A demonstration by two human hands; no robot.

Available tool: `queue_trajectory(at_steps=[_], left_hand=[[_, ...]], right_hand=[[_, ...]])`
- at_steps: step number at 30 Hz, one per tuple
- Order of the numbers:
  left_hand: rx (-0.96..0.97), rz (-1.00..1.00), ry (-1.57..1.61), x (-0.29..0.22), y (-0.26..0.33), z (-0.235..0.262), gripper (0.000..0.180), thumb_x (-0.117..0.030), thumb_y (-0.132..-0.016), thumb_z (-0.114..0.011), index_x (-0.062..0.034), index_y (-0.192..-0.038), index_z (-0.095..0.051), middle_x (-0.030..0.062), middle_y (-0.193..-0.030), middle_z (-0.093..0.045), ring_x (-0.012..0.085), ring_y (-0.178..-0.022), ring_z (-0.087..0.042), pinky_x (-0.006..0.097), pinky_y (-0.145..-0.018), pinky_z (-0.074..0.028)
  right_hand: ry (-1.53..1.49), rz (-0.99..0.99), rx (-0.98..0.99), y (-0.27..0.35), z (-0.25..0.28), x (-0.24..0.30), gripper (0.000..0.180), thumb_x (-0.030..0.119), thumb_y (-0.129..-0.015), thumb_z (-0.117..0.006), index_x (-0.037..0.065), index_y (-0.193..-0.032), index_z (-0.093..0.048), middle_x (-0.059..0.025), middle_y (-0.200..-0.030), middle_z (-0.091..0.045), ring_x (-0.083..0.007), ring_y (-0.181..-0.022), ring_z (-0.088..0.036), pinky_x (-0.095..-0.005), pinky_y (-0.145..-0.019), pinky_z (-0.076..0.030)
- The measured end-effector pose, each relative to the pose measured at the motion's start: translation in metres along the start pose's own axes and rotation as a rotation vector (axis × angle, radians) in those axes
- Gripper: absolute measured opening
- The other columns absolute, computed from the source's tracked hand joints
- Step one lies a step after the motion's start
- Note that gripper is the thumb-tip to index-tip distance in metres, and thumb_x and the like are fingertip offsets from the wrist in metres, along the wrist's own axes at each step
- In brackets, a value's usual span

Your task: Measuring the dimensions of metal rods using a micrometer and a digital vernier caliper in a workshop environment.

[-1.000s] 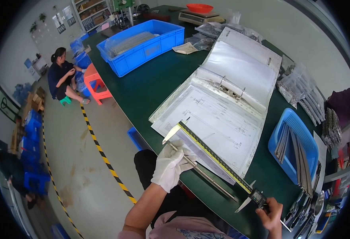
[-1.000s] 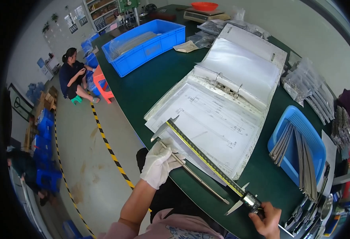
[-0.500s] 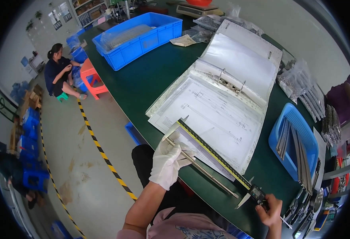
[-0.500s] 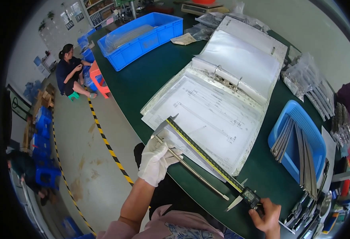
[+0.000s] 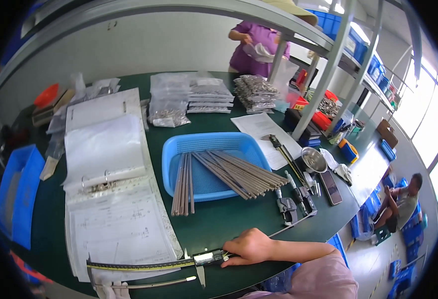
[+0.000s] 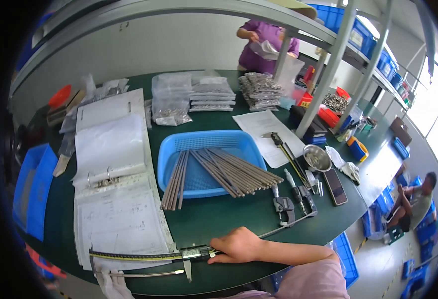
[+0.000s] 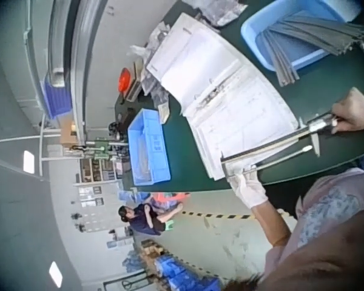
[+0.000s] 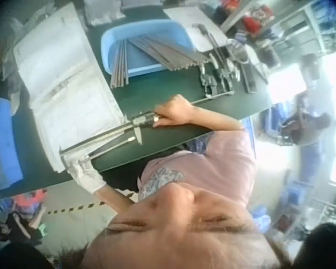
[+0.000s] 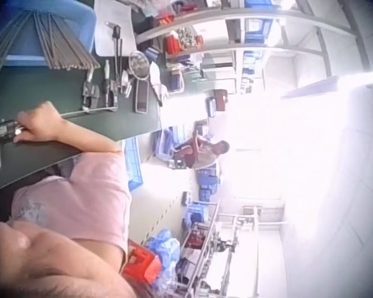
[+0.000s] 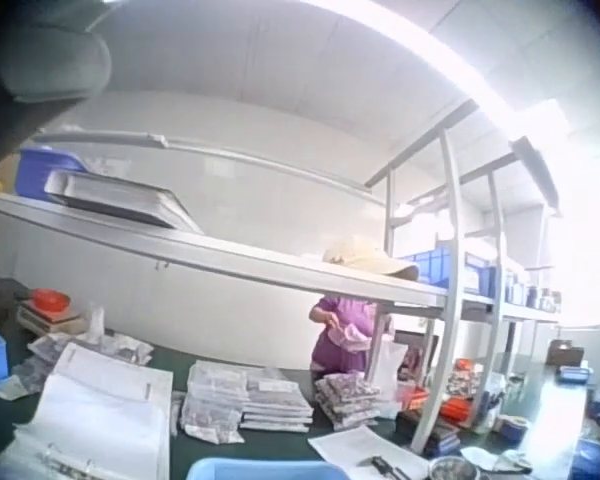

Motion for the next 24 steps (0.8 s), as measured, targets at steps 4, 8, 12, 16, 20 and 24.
queue_trajectory(at_steps=[4, 8, 12, 16, 20, 24], left_hand=[[0.003, 0.006, 0.041, -0.001, 0.003, 0.002, 0.029, -0.005, -0.083, -0.049, -0.0020, -0.111, -0.046, 0.0134, -0.100, -0.054, 0.0261, -0.086, -0.054, 0.038, -0.076, -0.048], [0.034, -0.052, 0.061, -0.003, 0.001, 0.001, 0.042, -0.002, -0.080, -0.051, -0.0066, -0.120, -0.038, 0.0153, -0.102, -0.051, 0.0269, -0.085, -0.054, 0.040, -0.074, -0.049], [-0.108, 0.004, 0.047, 0.001, -0.006, -0.003, 0.039, -0.010, -0.085, -0.047, -0.0099, -0.122, -0.037, 0.0025, -0.094, -0.048, 0.0115, -0.072, -0.048, 0.023, -0.063, -0.044], [-0.045, -0.053, 0.001, -0.011, 0.013, -0.026, 0.054, -0.006, -0.085, -0.045, -0.0203, -0.131, -0.023, 0.0055, -0.097, -0.048, 0.0130, -0.071, -0.049, 0.027, -0.062, -0.046], [-0.066, -0.051, 0.035, -0.016, 0.014, -0.025, 0.053, -0.002, -0.084, -0.042, -0.0191, -0.131, -0.023, 0.0083, -0.100, -0.047, 0.0142, -0.069, -0.050, 0.028, -0.061, -0.047], [-0.055, -0.035, 0.029, -0.011, 0.011, -0.024, 0.052, -0.001, -0.084, -0.040, -0.0183, -0.130, -0.024, 0.0099, -0.098, -0.046, 0.0148, -0.067, -0.051, 0.030, -0.060, -0.048]], right_hand=[[0.025, 0.028, -0.049, 0.001, 0.001, 0.002, 0.040, 0.046, -0.078, -0.050, 0.007, -0.072, -0.046, -0.0082, -0.055, -0.050, -0.0302, -0.047, -0.052, -0.0380, -0.042, -0.041], [0.006, 0.039, -0.056, -0.003, 0.000, 0.001, 0.038, 0.045, -0.076, -0.054, 0.007, -0.076, -0.050, -0.0064, -0.054, -0.050, -0.0273, -0.045, -0.051, -0.0351, -0.041, -0.040], [-0.013, -0.004, 0.000, -0.008, 0.009, 0.004, 0.036, 0.041, -0.076, -0.054, 0.007, -0.085, -0.052, -0.0081, -0.054, -0.052, -0.0280, -0.046, -0.052, -0.0362, -0.041, -0.041], [-0.047, 0.039, -0.017, -0.006, 0.006, -0.001, 0.033, 0.036, -0.073, -0.056, 0.007, -0.087, -0.053, -0.0082, -0.053, -0.053, -0.0273, -0.046, -0.052, -0.0353, -0.041, -0.040], [-0.064, 0.072, -0.001, -0.008, 0.003, -0.001, 0.032, 0.035, -0.073, -0.056, 0.006, -0.087, -0.053, -0.0086, -0.054, -0.053, -0.0275, -0.047, -0.053, -0.0355, -0.042, -0.041], [-0.051, 0.035, 0.066, -0.010, 0.004, 0.000, 0.030, 0.034, -0.075, -0.055, 0.006, -0.084, -0.052, -0.0094, -0.056, -0.053, -0.0289, -0.050, -0.053, -0.0366, -0.044, -0.041]])
Point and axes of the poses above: each hand's wrist, its own y-axis away from the middle knuckle, its own z-axis out of the back of the hand, x = y × z, the point moved 6 cm from there along -y, towards the middle knuckle
